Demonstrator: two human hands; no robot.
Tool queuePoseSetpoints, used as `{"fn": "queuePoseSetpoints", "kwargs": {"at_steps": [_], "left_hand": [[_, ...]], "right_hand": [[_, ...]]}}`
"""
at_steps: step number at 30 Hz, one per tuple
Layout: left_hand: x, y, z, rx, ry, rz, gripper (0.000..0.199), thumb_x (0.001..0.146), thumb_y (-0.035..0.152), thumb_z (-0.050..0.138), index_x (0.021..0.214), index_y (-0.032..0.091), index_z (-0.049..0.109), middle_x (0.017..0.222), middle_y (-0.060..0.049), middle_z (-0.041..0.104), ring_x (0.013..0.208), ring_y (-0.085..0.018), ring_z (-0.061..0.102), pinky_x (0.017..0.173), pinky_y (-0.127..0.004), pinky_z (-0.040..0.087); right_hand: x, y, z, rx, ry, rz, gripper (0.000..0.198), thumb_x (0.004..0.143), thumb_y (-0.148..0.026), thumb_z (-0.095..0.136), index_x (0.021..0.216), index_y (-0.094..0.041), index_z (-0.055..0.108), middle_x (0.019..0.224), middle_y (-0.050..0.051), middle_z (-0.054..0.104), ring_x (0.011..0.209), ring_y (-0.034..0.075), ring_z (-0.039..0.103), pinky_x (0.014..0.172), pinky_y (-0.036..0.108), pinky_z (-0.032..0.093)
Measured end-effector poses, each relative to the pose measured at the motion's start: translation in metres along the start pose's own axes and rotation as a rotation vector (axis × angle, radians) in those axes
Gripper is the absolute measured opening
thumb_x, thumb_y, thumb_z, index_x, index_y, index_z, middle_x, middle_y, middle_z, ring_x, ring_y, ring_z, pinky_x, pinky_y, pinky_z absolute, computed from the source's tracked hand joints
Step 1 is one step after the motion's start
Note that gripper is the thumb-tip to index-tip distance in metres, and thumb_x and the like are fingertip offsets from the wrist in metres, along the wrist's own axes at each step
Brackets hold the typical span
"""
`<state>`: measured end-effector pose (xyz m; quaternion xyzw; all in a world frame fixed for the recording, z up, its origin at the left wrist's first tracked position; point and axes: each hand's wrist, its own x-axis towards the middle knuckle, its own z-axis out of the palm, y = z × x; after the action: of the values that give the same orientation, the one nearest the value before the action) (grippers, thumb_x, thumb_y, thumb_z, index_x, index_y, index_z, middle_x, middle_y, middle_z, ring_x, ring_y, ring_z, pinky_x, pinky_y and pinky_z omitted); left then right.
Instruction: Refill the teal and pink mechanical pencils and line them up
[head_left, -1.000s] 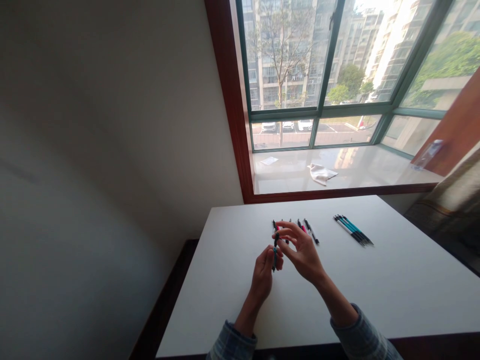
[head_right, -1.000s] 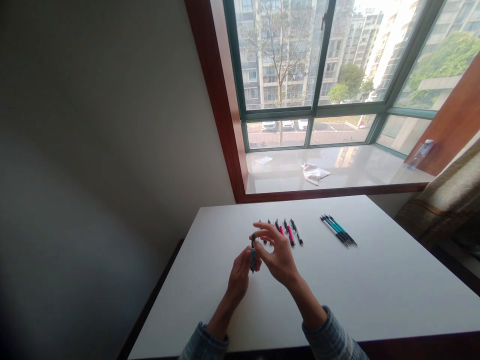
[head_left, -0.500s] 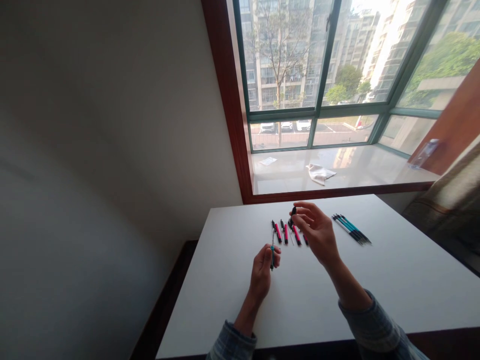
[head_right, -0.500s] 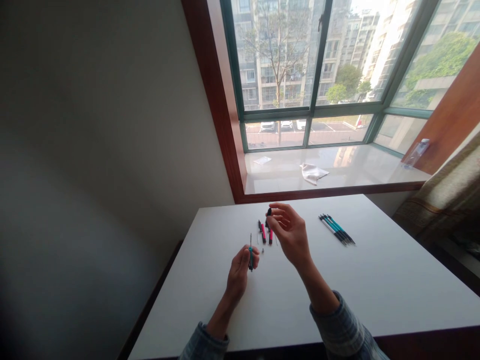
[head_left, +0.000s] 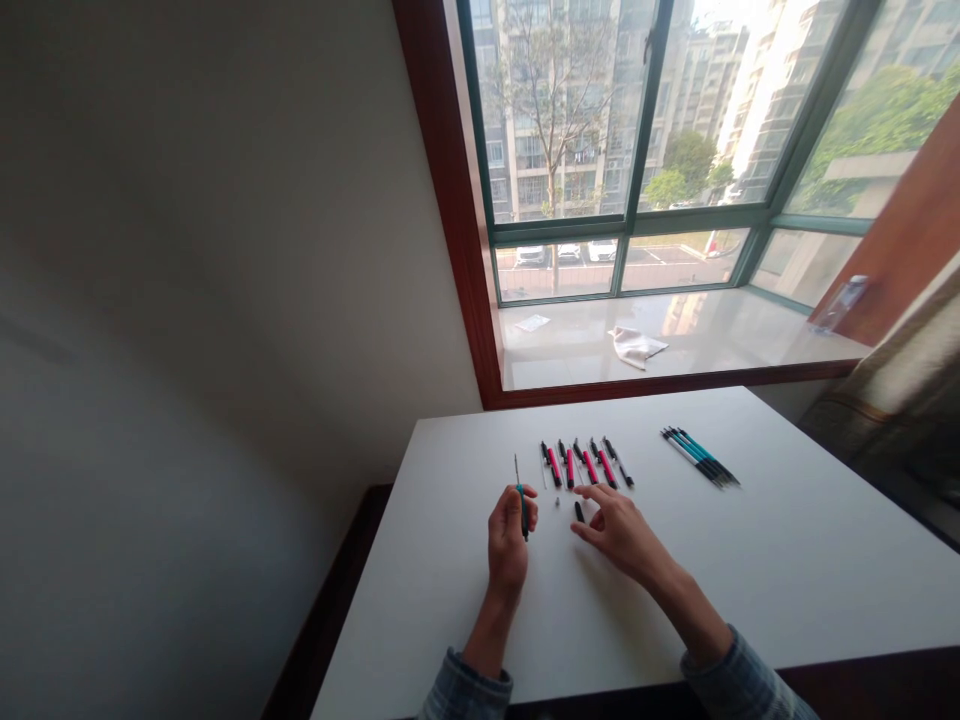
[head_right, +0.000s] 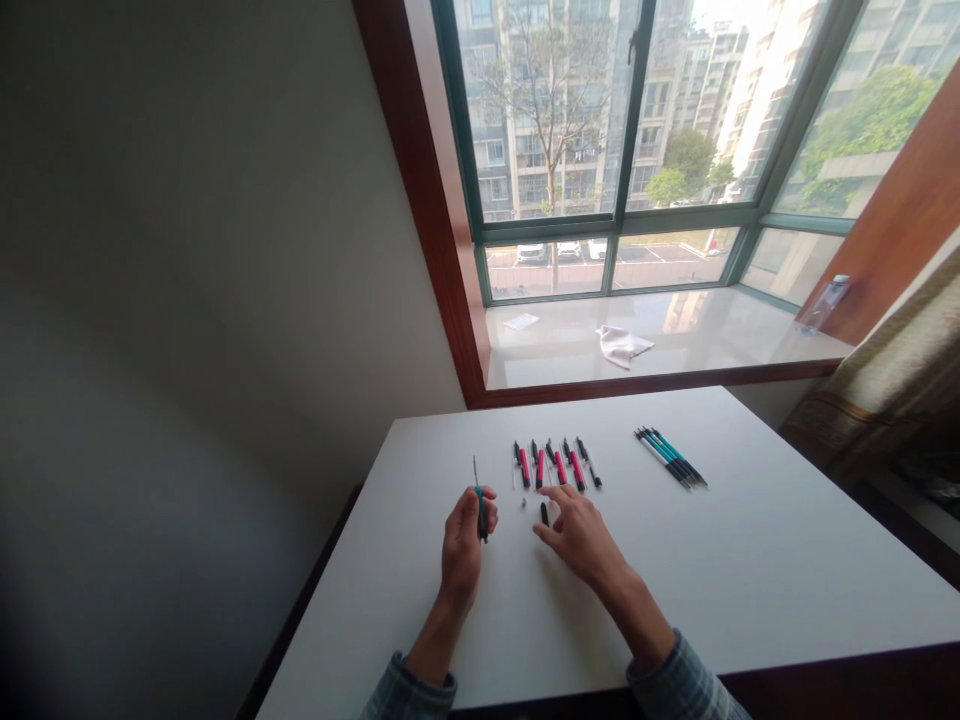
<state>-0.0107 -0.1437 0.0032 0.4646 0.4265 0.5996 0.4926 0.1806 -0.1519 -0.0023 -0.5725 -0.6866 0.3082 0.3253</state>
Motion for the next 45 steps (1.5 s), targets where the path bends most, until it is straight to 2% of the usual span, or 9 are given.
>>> {"fn": "queuePoseSetpoints", "kwargs": {"at_steps": [3,6,10,17,20,30,33,38,45], "left_hand": [[0.0,0.001,0.0,0.011,-0.002,0.013,0.048,0.097,0.062,0.05,0.09,0.017,0.064,0.06,0.003,0.046,0.058,-0.013,0.04,0.06,-0.026,0.034],[0.0,0.001,0.001,0.013,0.001,0.017,0.047,0.097,0.061,0.05,0.09,0.017,0.064,0.06,0.003,0.046,0.058,-0.013,0.04,0.06,-0.026,0.034],[0.0,0.0,0.0,0.012,-0.002,0.014,0.046,0.098,0.06,0.049,0.09,0.017,0.064,0.06,0.003,0.046,0.059,-0.013,0.04,0.06,-0.027,0.033],[0.001,0.0,-0.001,0.015,-0.009,-0.004,0.045,0.098,0.059,0.049,0.091,0.018,0.064,0.06,0.003,0.047,0.058,-0.013,0.04,0.06,-0.026,0.033],[0.001,0.001,-0.001,0.011,-0.006,-0.012,0.045,0.097,0.06,0.051,0.091,0.018,0.064,0.06,0.003,0.048,0.058,-0.013,0.041,0.06,-0.026,0.034],[0.003,0.003,0.0,0.011,-0.003,-0.033,0.051,0.093,0.066,0.053,0.088,0.018,0.066,0.058,0.003,0.048,0.057,-0.013,0.042,0.06,-0.026,0.035],[0.003,0.003,-0.001,0.003,-0.013,-0.031,0.05,0.094,0.066,0.053,0.09,0.017,0.066,0.059,0.003,0.049,0.057,-0.013,0.042,0.06,-0.027,0.035],[-0.001,0.002,0.003,-0.001,-0.14,-0.042,0.046,0.096,0.062,0.052,0.091,0.018,0.064,0.066,0.001,0.05,0.061,-0.014,0.044,0.061,-0.027,0.037],[-0.008,0.003,0.01,0.042,-0.266,-0.04,0.04,0.099,0.055,0.05,0.084,0.019,0.058,0.071,0.001,0.045,0.066,-0.015,0.042,0.064,-0.026,0.039]], "right_hand": [[0.001,0.004,-0.014,0.063,-0.159,-0.074,0.059,0.081,-0.024,0.071,0.139,-0.028,0.059,0.129,0.008,0.063,0.072,0.014,0.067,0.07,0.029,0.058],[0.005,0.009,-0.021,0.061,-0.228,-0.1,0.061,0.082,-0.018,0.068,0.14,-0.03,0.058,0.128,0.008,0.065,0.074,0.014,0.067,0.069,0.029,0.058],[0.013,0.01,-0.019,0.021,-0.213,-0.131,0.06,0.081,-0.015,0.068,0.139,-0.03,0.059,0.124,0.007,0.068,0.075,0.015,0.066,0.071,0.029,0.058],[0.022,0.0,-0.008,0.015,-0.205,-0.152,0.084,0.081,-0.013,0.066,0.156,-0.034,0.035,0.13,0.006,0.066,0.085,0.016,0.065,0.08,0.032,0.056],[0.024,-0.002,-0.007,0.003,-0.209,-0.137,0.088,0.078,-0.01,0.064,0.158,-0.032,0.033,0.13,0.008,0.067,0.087,0.017,0.065,0.084,0.034,0.055],[0.023,-0.003,-0.008,0.05,-0.171,-0.174,0.066,0.078,-0.015,0.067,0.143,-0.028,0.058,0.127,0.008,0.069,0.085,0.019,0.067,0.084,0.036,0.056],[0.024,-0.003,-0.009,0.093,-0.147,-0.179,0.058,0.078,-0.019,0.07,0.135,-0.027,0.064,0.127,0.008,0.07,0.084,0.019,0.067,0.078,0.034,0.057],[0.025,-0.017,-0.008,0.271,0.058,-0.125,0.029,0.089,-0.037,0.068,0.113,-0.021,0.075,0.097,0.006,0.075,0.079,0.018,0.067,0.069,0.03,0.055],[0.022,-0.033,0.009,0.577,0.071,-0.086,0.029,0.083,-0.043,0.077,0.097,-0.018,0.079,0.088,0.005,0.073,0.075,0.017,0.065,0.066,0.028,0.053]]}}
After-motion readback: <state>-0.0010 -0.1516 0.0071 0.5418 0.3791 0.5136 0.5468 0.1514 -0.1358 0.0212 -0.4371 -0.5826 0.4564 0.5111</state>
